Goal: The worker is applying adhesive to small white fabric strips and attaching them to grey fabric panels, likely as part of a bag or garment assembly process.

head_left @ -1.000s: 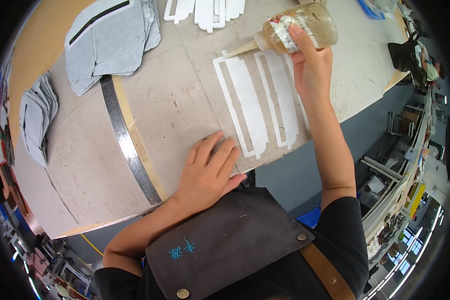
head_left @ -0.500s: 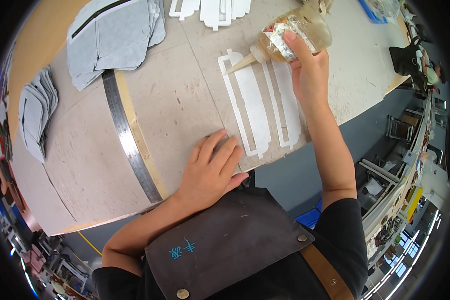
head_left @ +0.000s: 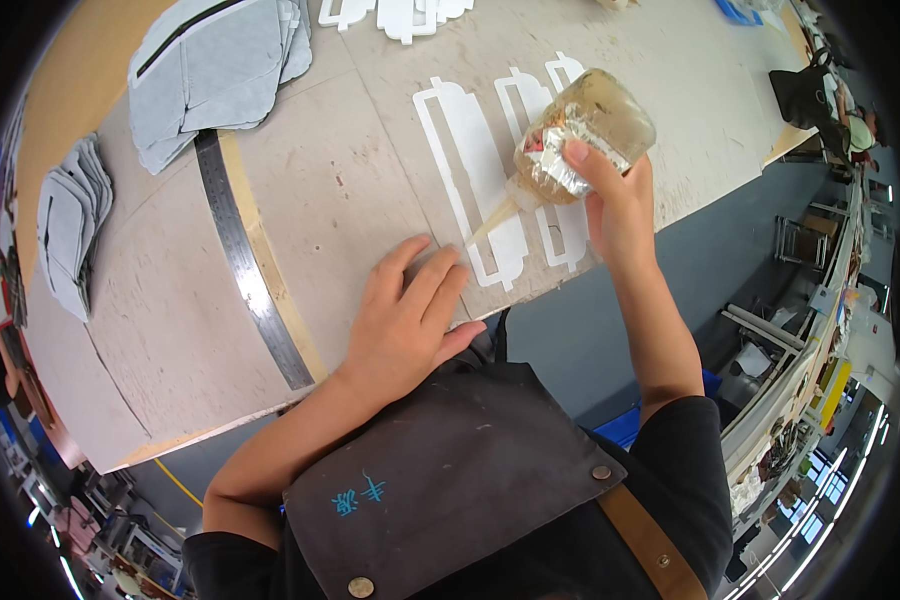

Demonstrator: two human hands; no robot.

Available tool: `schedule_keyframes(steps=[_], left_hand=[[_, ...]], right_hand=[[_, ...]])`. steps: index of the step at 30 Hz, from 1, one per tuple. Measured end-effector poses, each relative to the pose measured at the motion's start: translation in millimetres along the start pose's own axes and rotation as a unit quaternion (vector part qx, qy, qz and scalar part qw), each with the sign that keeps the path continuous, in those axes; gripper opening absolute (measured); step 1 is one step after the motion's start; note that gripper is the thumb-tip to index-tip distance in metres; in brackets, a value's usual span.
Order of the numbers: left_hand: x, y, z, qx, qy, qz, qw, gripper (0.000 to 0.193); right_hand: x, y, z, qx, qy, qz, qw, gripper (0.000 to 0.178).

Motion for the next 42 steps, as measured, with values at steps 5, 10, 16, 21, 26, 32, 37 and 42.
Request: schedule_keyframes(steps=[5, 10, 16, 21, 26, 32, 37, 42], left_hand=[[1, 0, 1, -0.005, 0.004, 0.001, 1.0, 0.054], [2, 0, -1, -0.009, -0.013, 0.001, 1.0, 0.058], [2, 0, -1, -0.013, -0.011, -0.001, 1.0, 0.058], [1, 0, 0, -0.013, -0.011, -0.002, 1.0, 0.059], [0, 1, 0, -0.02, -0.001, -0.008, 1.0, 0.054], [1, 1, 0, -0.014, -0.003, -0.009, 1.0, 0.055], [2, 2, 0, -0.01, 0.001, -0.015, 1.0, 0.055], [0, 1, 1, -0.006, 0.0, -0.016, 1.0, 0.056]], right_hand=[[19, -8, -1, -0.015, 0.018, -0.017, 1.0, 0.039], [29, -18, -2, -0.012, 0.019, -0.003, 1.0, 0.04], [30, -38, -7, 0.005, -0.015, 0.042, 0.999, 0.041], [35, -29, 5, -0.047, 0.007, 0.04, 0.998, 0.047], [-10, -26, -8, -0.103, -0.021, 0.028, 0.994, 0.048], [-56, -7, -25, -0.129, -0.103, 0.028, 0.986, 0.04], [-72, 1, -26, -0.086, -0.122, 0.029, 0.988, 0.04], [-71, -2, -24, -0.068, -0.116, 0.046, 0.99, 0.04]])
Point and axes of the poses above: each hand's wrist, its own x-axis away from the middle knuckle, its own y-axis out of the palm, z = x × y, the point moved 9 cm from there along -x, towards the middle knuckle, and after that the axes turned 10 degrees about z, right-handed, at the moved point
